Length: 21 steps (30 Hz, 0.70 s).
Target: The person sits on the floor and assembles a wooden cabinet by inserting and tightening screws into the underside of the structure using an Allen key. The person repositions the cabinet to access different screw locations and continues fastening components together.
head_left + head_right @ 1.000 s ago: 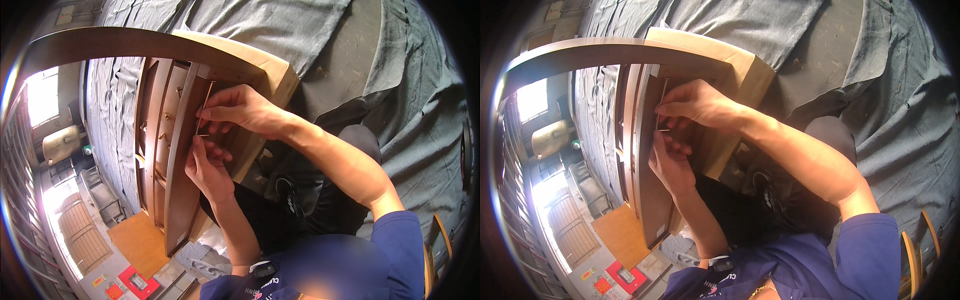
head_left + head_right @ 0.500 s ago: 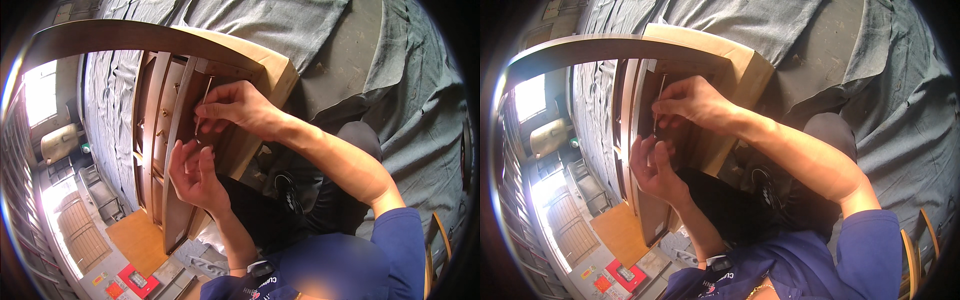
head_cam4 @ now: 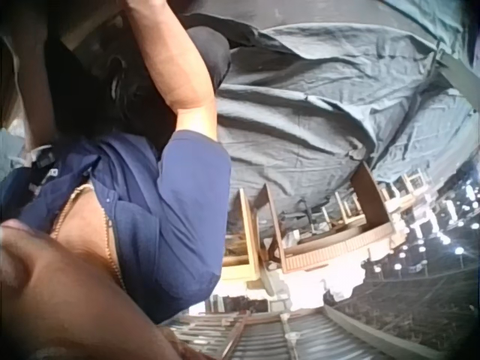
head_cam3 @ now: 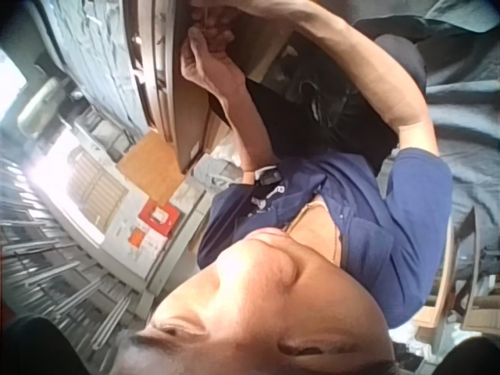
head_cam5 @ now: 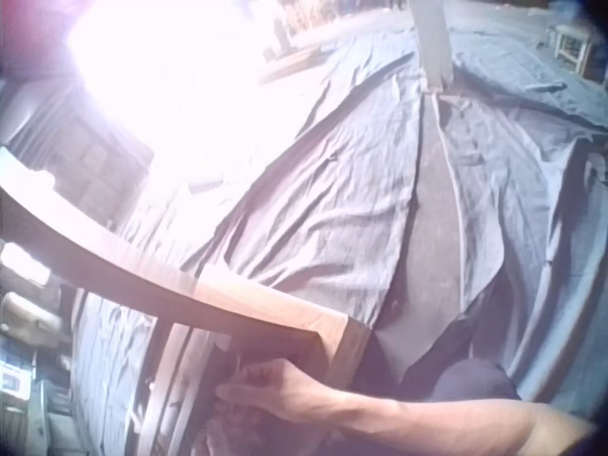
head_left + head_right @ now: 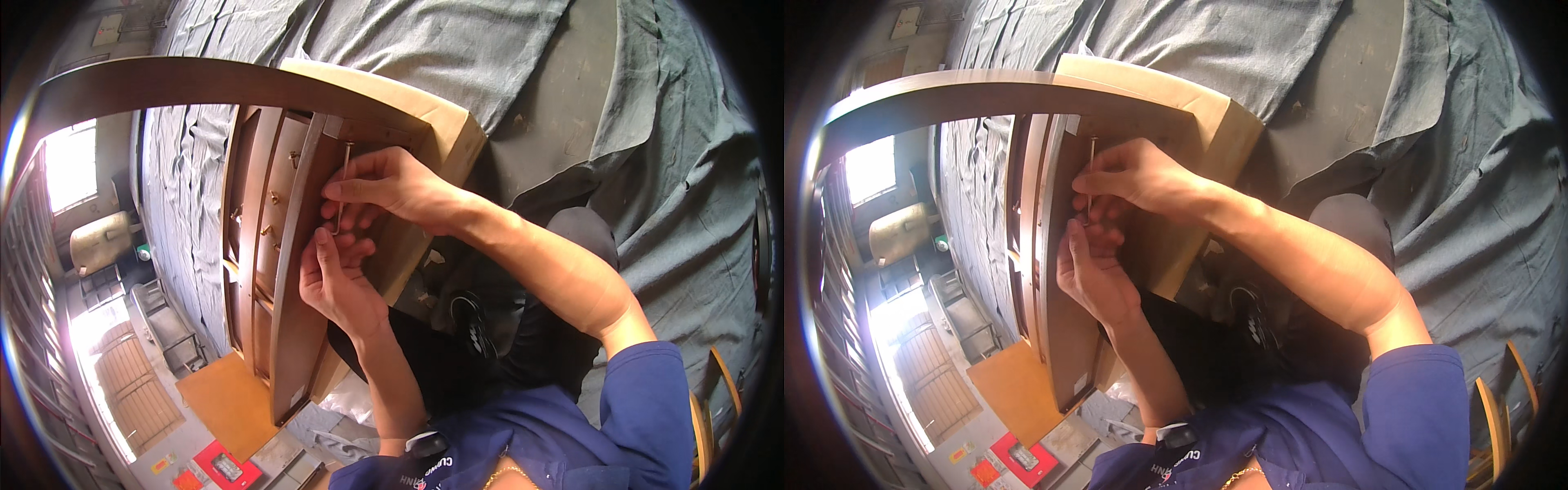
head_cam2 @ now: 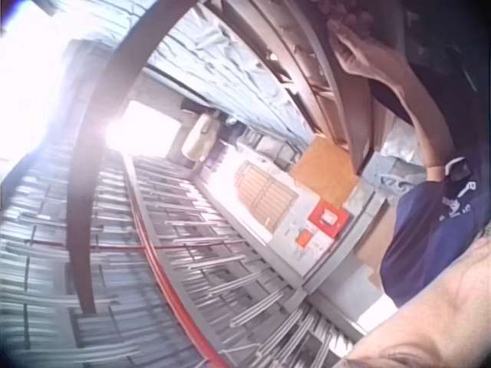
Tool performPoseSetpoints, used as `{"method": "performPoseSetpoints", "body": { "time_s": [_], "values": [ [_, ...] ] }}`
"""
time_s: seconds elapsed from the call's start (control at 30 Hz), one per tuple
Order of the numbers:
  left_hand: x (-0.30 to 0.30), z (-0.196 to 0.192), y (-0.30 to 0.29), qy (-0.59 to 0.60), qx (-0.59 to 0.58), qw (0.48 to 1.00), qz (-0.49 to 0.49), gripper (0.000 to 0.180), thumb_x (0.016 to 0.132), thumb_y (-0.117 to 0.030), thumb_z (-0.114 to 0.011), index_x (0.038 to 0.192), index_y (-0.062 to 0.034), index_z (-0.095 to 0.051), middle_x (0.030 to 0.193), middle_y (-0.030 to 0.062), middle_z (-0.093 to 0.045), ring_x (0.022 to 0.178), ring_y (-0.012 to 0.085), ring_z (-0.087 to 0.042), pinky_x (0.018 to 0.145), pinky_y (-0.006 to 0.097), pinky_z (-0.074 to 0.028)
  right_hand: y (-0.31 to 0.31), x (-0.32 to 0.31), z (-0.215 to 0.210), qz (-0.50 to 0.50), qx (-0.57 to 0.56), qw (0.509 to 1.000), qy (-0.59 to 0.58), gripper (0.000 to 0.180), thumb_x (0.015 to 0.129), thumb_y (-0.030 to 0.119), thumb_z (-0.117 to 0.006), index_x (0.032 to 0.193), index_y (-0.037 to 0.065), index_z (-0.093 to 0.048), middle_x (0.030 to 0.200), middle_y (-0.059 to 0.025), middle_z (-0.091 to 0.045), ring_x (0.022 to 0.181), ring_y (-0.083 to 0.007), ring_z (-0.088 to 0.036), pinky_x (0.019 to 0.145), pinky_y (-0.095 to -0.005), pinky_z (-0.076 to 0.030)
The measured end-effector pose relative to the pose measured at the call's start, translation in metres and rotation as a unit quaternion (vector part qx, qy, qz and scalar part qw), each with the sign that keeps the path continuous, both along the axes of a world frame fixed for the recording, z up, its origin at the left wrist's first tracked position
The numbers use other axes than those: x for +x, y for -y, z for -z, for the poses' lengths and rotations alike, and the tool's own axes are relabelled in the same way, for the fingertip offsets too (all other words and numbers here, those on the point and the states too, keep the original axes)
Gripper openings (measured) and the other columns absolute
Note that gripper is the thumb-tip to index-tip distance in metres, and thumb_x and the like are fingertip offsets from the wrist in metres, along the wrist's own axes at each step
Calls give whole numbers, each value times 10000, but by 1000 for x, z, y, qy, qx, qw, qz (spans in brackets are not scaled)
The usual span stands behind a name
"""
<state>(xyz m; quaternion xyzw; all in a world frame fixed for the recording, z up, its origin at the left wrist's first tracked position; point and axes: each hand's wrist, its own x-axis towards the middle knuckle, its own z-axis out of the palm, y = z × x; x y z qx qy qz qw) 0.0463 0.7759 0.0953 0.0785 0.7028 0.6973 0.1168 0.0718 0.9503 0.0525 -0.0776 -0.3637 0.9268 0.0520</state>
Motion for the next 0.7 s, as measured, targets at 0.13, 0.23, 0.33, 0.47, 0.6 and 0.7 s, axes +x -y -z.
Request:
{"method": "performPoseSetpoints", "body": {
  "time_s": [0.13,0.23,0.33,0.47,0.6,0.7],
  "values": [
    [-17,13,24,251,200,945,65,357,1163,-351,-658,1248,-12,-729,1078,71,-781,848,218,-778,756,345,-643,-5,2,-7,-30,-3,999,-33,357,1070,265,-818,1276,-25,-791,1174,-135,-850,908,-136,-795,820,-289,-634],
    [-11,17,19,236,136,962,23,405,1163,-388,-651,1299,-11,-703,1109,91,-779,900,243,-786,794,373,-644,-5,1,-8,-26,7,999,-22,333,1064,265,-824,1228,-24,-800,1141,-137,-850,897,-145,-803,805,-291,-644],
    [20,3,-15,64,-5,998,-25,396,1157,-372,-678,1320,-12,-689,1139,124,-783,983,268,-792,851,393,-641,-6,3,-2,-8,16,1000,19,292,1045,273,-849,1112,-7,-806,1062,-124,-848,860,-151,-806,768,-291,-645],
    [13,3,0,-9,-25,999,-18,437,1160,-366,-687,1335,34,-690,1145,165,-806,950,276,-812,858,395,-657,2,-1,-6,24,25,998,44,283,1015,289,-887,974,28,-786,966,-102,-835,810,-150,-800,737,-292,-639],
    [7,5,8,42,46,998,10,370,1144,-333,-714,1274,13,-721,1115,143,-809,928,250,-803,834,386,-652,7,-4,-5,30,61,996,65,298,1020,303,-883,986,26,-777,978,-115,-834,779,-147,-778,731,-294,-633],
    [3,9,12,152,102,983,-19,279,1124,-284,-735,1223,-24,-739,1060,104,-790,879,216,-773,794,369,-634,4,-4,-5,11,11,999,46,323,1063,308,-833,1117,-8,-788,1041,-127,-833,815,-152,-778,771,-291,-636]
  ]
}}
